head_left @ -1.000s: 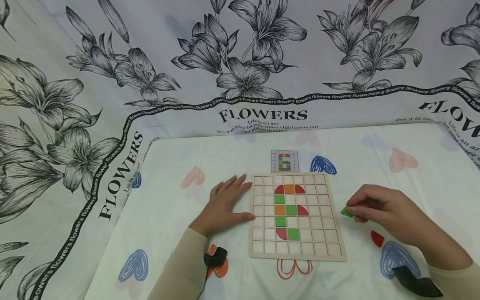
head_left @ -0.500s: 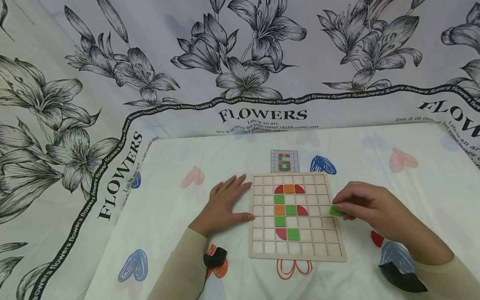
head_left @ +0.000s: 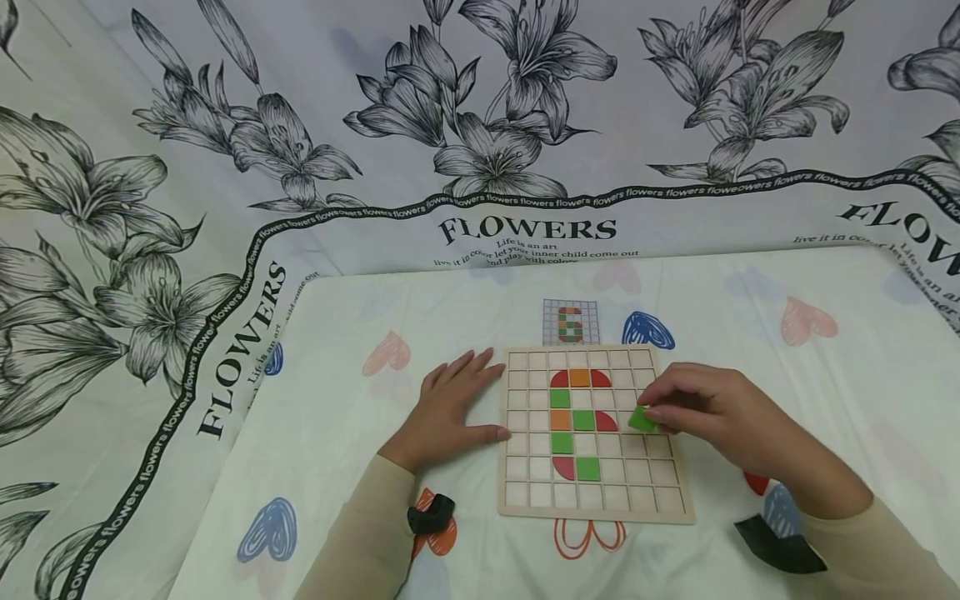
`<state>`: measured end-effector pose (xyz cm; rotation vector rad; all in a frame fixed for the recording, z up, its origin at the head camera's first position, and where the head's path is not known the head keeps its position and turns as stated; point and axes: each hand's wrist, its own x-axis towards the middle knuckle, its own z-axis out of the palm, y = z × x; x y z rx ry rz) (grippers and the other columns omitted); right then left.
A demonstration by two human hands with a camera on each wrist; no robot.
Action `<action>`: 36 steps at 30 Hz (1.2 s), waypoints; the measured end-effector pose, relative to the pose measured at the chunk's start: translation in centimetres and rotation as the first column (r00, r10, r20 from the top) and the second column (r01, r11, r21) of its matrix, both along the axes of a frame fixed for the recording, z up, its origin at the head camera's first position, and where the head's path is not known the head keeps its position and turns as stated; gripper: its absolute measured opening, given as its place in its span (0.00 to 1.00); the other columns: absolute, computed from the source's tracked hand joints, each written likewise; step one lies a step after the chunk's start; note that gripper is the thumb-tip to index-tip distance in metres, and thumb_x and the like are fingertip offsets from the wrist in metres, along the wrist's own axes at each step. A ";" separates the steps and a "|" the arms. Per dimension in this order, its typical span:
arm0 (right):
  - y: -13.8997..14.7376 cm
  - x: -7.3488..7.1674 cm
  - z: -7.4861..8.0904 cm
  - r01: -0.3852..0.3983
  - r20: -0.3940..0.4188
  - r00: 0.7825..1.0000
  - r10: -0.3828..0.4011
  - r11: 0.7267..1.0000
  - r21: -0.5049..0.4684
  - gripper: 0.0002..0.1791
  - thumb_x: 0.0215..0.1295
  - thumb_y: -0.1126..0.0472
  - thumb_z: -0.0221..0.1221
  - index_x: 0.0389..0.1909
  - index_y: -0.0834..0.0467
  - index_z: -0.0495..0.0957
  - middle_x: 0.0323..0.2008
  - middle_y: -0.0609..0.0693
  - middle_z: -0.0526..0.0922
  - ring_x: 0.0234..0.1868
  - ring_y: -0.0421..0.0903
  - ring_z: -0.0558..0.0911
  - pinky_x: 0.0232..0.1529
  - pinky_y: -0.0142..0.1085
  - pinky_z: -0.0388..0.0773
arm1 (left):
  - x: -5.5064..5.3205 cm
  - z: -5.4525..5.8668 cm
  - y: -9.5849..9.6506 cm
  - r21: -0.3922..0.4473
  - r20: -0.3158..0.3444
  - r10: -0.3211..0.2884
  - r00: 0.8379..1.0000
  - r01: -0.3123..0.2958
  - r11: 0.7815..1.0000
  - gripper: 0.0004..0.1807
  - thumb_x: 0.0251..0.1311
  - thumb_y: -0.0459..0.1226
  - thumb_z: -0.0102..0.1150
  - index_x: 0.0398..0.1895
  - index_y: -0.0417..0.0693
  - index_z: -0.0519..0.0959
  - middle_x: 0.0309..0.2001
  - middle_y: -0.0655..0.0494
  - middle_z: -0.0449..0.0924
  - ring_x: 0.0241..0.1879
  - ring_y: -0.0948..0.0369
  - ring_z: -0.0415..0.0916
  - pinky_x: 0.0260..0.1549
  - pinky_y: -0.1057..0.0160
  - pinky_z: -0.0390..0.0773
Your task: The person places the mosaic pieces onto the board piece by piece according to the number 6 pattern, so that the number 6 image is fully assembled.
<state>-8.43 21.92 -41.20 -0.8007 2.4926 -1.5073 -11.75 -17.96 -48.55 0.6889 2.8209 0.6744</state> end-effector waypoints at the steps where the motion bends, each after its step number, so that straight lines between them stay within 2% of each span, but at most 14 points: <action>1: -0.1 -0.1 0.0 -0.001 0.008 1.000 0.001 1.000 0.000 0.13 0.71 0.72 0.70 0.45 0.48 0.88 0.38 0.41 0.86 0.35 0.44 0.86 0.38 0.35 0.87 | 0.0 0.0 0.0 0.000 -0.002 -0.001 1.000 0.001 1.000 0.53 0.62 0.75 0.62 0.87 0.70 0.62 0.87 0.71 0.46 0.85 0.67 0.34 0.79 0.43 0.39; 10: -1.1 -0.3 0.2 0.015 0.018 1.000 -0.015 1.000 0.021 0.11 0.72 0.68 0.71 0.44 0.47 0.89 0.40 0.40 0.86 0.35 0.43 0.86 0.37 0.36 0.86 | 0.1 0.0 0.0 -0.001 -0.004 0.003 1.000 -0.003 1.000 0.53 0.61 0.74 0.62 0.87 0.70 0.62 0.87 0.71 0.46 0.85 0.66 0.34 0.79 0.42 0.39; 17: -1.5 -0.5 -1.0 -0.017 0.111 0.994 0.016 1.000 0.008 0.06 0.74 0.67 0.69 0.44 0.52 0.88 0.39 0.42 0.86 0.35 0.44 0.86 0.37 0.36 0.86 | 0.0 -0.1 0.2 -0.030 0.007 0.014 1.000 -0.013 0.999 0.53 0.61 0.75 0.61 0.87 0.71 0.61 0.87 0.74 0.44 0.85 0.67 0.32 0.79 0.43 0.38; 22: -1.8 -0.6 -1.6 -0.034 0.143 0.989 0.035 0.999 -0.011 0.04 0.75 0.66 0.69 0.43 0.53 0.88 0.40 0.45 0.85 0.35 0.45 0.86 0.37 0.37 0.86 | 0.0 -0.2 0.2 -0.020 0.001 0.011 1.000 -0.011 1.000 0.53 0.61 0.75 0.62 0.87 0.71 0.62 0.87 0.73 0.45 0.85 0.66 0.33 0.79 0.42 0.39; 25: -2.0 -0.7 -2.2 -0.038 0.161 0.986 0.035 0.999 0.017 0.03 0.75 0.65 0.69 0.44 0.53 0.88 0.41 0.46 0.85 0.36 0.44 0.86 0.38 0.36 0.86 | 0.0 -0.2 0.1 -0.020 0.002 0.011 1.000 -0.011 1.000 0.53 0.61 0.75 0.62 0.87 0.71 0.62 0.87 0.73 0.45 0.85 0.66 0.33 0.79 0.42 0.39; 29: -2.1 -0.8 -2.8 -0.053 0.155 0.987 0.040 0.995 0.081 0.05 0.75 0.65 0.69 0.45 0.51 0.89 0.43 0.45 0.86 0.40 0.42 0.84 0.42 0.35 0.85 | 0.0 -0.2 0.1 -0.023 0.002 0.007 1.000 -0.007 1.000 0.53 0.61 0.75 0.61 0.87 0.71 0.61 0.87 0.73 0.44 0.85 0.66 0.33 0.79 0.43 0.38; 36: -2.3 -0.8 -3.6 -0.085 0.080 0.994 0.075 0.987 0.137 0.07 0.75 0.64 0.69 0.46 0.47 0.90 0.44 0.36 0.87 0.47 0.41 0.82 0.49 0.35 0.82 | 0.0 0.0 0.2 -0.013 0.002 0.004 1.000 -0.004 1.000 0.53 0.61 0.74 0.62 0.87 0.70 0.62 0.87 0.72 0.45 0.85 0.65 0.34 0.79 0.42 0.38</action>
